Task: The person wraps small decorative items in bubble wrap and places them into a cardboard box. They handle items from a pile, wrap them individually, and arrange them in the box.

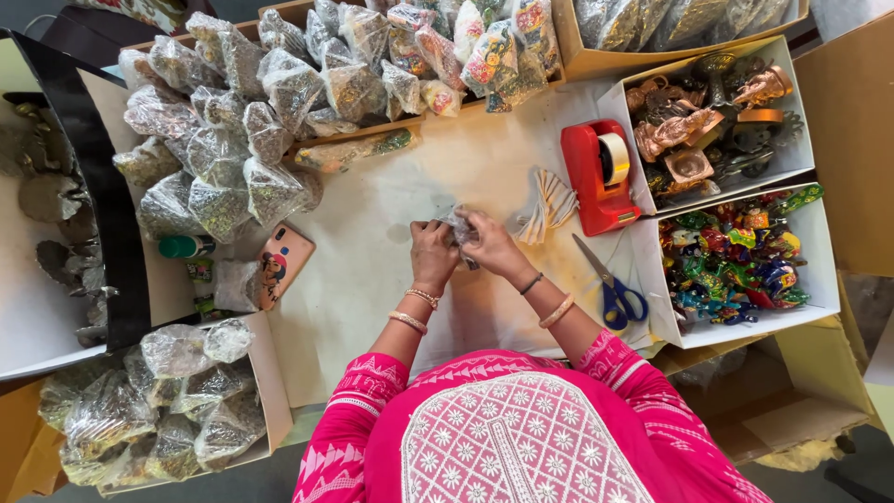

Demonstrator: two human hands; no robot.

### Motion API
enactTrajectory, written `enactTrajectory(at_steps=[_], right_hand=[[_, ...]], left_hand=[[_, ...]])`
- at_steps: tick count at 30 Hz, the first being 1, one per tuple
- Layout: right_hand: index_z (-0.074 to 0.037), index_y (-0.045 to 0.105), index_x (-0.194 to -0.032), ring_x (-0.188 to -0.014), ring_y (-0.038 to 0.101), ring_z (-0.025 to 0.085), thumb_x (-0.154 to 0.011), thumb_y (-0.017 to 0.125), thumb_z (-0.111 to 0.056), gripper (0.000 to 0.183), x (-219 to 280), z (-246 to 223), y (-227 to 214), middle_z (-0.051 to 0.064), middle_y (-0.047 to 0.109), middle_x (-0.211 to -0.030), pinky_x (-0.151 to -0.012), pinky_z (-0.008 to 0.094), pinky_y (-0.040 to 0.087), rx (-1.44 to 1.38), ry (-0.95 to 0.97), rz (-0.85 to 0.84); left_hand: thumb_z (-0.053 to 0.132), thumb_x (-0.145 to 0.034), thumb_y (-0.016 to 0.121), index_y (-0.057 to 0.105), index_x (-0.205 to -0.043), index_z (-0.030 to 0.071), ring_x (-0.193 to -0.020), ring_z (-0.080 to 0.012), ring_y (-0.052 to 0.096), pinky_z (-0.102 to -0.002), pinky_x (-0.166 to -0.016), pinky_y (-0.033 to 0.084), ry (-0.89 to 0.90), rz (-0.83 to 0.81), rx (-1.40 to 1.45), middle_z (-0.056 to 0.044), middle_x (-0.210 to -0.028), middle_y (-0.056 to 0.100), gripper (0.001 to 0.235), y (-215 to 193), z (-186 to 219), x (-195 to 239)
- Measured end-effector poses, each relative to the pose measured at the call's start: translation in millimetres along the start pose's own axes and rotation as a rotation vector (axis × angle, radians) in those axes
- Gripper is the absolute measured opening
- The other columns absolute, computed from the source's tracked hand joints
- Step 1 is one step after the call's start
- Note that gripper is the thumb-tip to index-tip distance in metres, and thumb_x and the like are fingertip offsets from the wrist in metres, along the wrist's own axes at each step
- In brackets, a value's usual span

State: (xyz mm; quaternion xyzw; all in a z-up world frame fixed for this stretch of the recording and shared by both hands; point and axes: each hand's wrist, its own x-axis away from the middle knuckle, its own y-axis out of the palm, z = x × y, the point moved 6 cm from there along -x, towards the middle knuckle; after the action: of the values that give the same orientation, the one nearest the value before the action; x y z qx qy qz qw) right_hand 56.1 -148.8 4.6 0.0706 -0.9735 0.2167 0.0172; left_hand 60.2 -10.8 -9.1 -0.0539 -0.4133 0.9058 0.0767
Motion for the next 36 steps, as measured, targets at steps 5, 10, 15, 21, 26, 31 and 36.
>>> enactTrajectory(at_steps=[5,10,15,21,26,31,36], right_hand=[[-0.008,0.060,-0.138,-0.111,0.063,0.035,-0.083,0.070,-0.002,0.056,15.6,-22.5,11.3,0.014,0.066,-0.119,-0.098,0.040,0.051,0.155,-0.055,0.052],[-0.012,0.060,-0.140,-0.119,0.054,0.037,-0.082,0.071,-0.001,0.060,27.6,-26.1,23.9,0.011,0.065,-0.115,-0.107,0.047,0.043,0.371,-0.048,0.130],[-0.010,0.059,-0.137,-0.122,0.054,0.038,-0.083,0.070,-0.005,0.056,17.6,-19.2,23.8,0.013,0.062,-0.127,-0.110,0.047,0.044,0.346,-0.239,0.117],[-0.013,0.070,-0.125,-0.130,0.056,0.035,-0.081,0.069,-0.006,0.044,1.4,12.4,-5.0,0.006,0.066,-0.129,-0.113,0.042,0.046,0.562,-0.411,-0.031],[-0.014,0.075,-0.116,-0.130,0.058,0.032,-0.083,0.068,-0.005,0.035,7.2,-2.4,-4.6,0.004,0.069,-0.127,-0.112,0.040,0.048,0.602,-0.474,0.034],[-0.013,0.078,-0.107,-0.116,0.060,0.028,-0.078,0.074,-0.009,0.029,9.9,-16.2,-5.9,0.003,0.072,-0.119,-0.100,0.041,0.051,0.570,-0.498,0.165],[-0.012,0.070,-0.108,-0.110,0.059,0.030,-0.075,0.079,-0.007,0.034,7.1,6.2,-2.5,0.004,0.068,-0.108,-0.098,0.041,0.052,0.442,-0.440,0.209]], left_hand=[[0.003,-0.069,0.069,0.072,-0.087,0.007,-0.101,-0.0349,0.054,-0.043,-0.085,0.054,-0.024,0.029,0.047,-0.005,-0.097,0.071,0.019,9.3,-15.7,0.1],[0.000,-0.073,0.069,0.072,-0.081,0.005,-0.098,-0.0341,0.052,-0.043,-0.085,0.053,-0.022,0.003,0.145,-0.007,-0.093,0.069,0.010,19.4,-38.2,0.1],[-0.001,-0.085,0.069,0.071,-0.079,0.000,-0.080,-0.0310,0.063,-0.043,-0.078,0.054,0.013,-0.116,0.249,-0.014,-0.084,0.068,0.006,57.0,-71.6,-1.5],[-0.008,-0.089,0.064,0.076,-0.106,-0.001,-0.092,-0.0210,0.070,-0.030,-0.084,0.057,-0.188,-0.105,0.906,-0.010,-0.101,0.075,0.022,46.0,-48.6,27.6],[-0.008,-0.085,0.067,0.060,-0.128,0.002,-0.107,-0.0291,0.064,-0.033,-0.086,0.059,-0.015,0.169,0.555,-0.016,-0.120,0.063,0.044,-17.9,-16.6,-7.1],[-0.008,-0.081,0.066,0.064,-0.125,0.000,-0.108,-0.0369,0.061,-0.041,-0.090,0.054,0.287,0.165,0.290,-0.018,-0.117,0.065,0.045,-21.8,-9.7,-39.8],[-0.002,-0.087,0.063,0.065,-0.095,0.005,-0.099,-0.0328,0.062,-0.041,-0.086,0.055,0.464,0.021,0.110,-0.011,-0.101,0.065,0.010,-8.9,1.9,-43.8]])
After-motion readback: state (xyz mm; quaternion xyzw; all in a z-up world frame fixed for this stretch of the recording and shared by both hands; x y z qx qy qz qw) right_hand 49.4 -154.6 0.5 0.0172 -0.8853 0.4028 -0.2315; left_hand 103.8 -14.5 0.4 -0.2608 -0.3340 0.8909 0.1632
